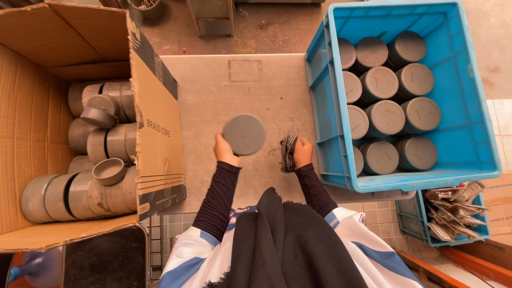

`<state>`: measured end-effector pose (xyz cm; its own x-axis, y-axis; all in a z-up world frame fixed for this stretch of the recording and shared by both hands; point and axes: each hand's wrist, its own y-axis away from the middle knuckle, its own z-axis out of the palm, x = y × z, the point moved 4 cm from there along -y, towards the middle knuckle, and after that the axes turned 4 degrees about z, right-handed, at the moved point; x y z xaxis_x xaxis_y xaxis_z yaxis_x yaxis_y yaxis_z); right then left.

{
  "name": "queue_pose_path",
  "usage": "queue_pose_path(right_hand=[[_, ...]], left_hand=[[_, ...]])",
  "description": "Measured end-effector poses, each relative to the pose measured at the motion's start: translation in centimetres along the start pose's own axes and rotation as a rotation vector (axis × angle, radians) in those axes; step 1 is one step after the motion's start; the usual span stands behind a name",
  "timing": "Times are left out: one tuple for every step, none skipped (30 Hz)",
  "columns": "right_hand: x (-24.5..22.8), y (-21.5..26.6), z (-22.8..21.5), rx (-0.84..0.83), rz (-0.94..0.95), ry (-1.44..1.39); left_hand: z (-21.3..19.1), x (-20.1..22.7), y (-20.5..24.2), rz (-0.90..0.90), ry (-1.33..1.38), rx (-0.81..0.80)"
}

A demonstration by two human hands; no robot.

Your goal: The person wipes PVC fittings with a cloth before placing them into a blue crate or back into a cardboard box.

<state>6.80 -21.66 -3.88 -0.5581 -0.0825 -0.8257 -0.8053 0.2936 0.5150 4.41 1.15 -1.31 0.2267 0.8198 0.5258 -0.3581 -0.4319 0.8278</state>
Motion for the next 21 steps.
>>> queue_pose_path(right_hand=[[0.6,-0.1,-0.4,-0.001,0.007,0.000],[1.1,-0.2,-0.3,-0.110,-0.027,0.256],[1.6,-0.4,-0.1,-0.218,-0.064,0.508],[2.2,-0.4,-0.2,-0.218,-0.061,0.503],[2.6,-0.2,0.2,-0.369,-0.145,0.648],[3.1,0.1,0.6,-0.521,-0.230,0.792],[2.9,0.0,0.2,-0.520,-0.227,0.789],[2.2,-0.1,-0.3,-0.460,-0.298,0.745],[1.7,-0.2,-0.9,-0.396,-0.364,0.700],[0.5,0.7,-1.9,-0.392,-0.359,0.698],[-1.7,2.2,-3.0,-0.422,-0.586,0.392],[-3.7,3.8,-4.5,-0.437,-0.801,0.077],[-4.8,4.1,-5.2,-0.424,-0.797,0.075],[-6.1,4.7,-6.0,-0.358,-0.920,0.175],[-7.5,5.2,-6.9,-0.287,-1.042,0.279],[-7.7,4.9,-7.6,-0.271,-1.038,0.280],[-8.0,4.6,-8.4,-0.197,-1.049,0.289],[-8.3,4.3,-9.2,-0.123,-1.060,0.300],[-8.7,4.3,-10.2,-0.114,-1.058,0.300],[-9.2,4.3,-11.4,-0.045,-1.074,0.316],[-9.7,4.4,-12.5,0.025,-1.087,0.332]], left_hand=[[-0.1,0.0,0.1,-0.001,-0.005,0.005],[-0.2,0.0,0.2,0.004,0.027,-0.003],[0.1,0.1,0.2,0.011,0.059,-0.017],[0.4,-0.4,0.5,0.012,0.053,-0.017],[1.0,-1.0,0.9,0.003,0.071,-0.056],[1.5,-1.6,1.2,-0.007,0.089,-0.095],[2.0,-1.9,2.6,-0.007,0.085,-0.094],[2.6,-2.3,4.0,-0.038,0.120,-0.143],[3.4,-2.8,5.4,-0.071,0.151,-0.194],[3.6,-3.6,5.0,-0.074,0.145,-0.195],[4.1,-4.5,4.9,-0.093,0.131,-0.296],[4.6,-5.4,4.7,-0.112,0.117,-0.397],[5.3,-6.2,5.5,-0.119,0.105,-0.402],[6.3,-6.9,6.4,-0.098,0.075,-0.478],[7.3,-7.7,7.4,-0.077,0.047,-0.557],[7.8,-8.2,7.9,-0.085,0.036,-0.565],[8.5,-8.6,8.6,-0.049,0.001,-0.624],[9.1,-9.0,9.3,-0.013,-0.034,-0.682],[9.8,-8.7,11.3,-0.017,-0.040,-0.688],[10.8,-7.9,13.7,0.179,-0.194,-0.807],[11.8,-7.3,16.1,0.378,-0.350,-0.921]])
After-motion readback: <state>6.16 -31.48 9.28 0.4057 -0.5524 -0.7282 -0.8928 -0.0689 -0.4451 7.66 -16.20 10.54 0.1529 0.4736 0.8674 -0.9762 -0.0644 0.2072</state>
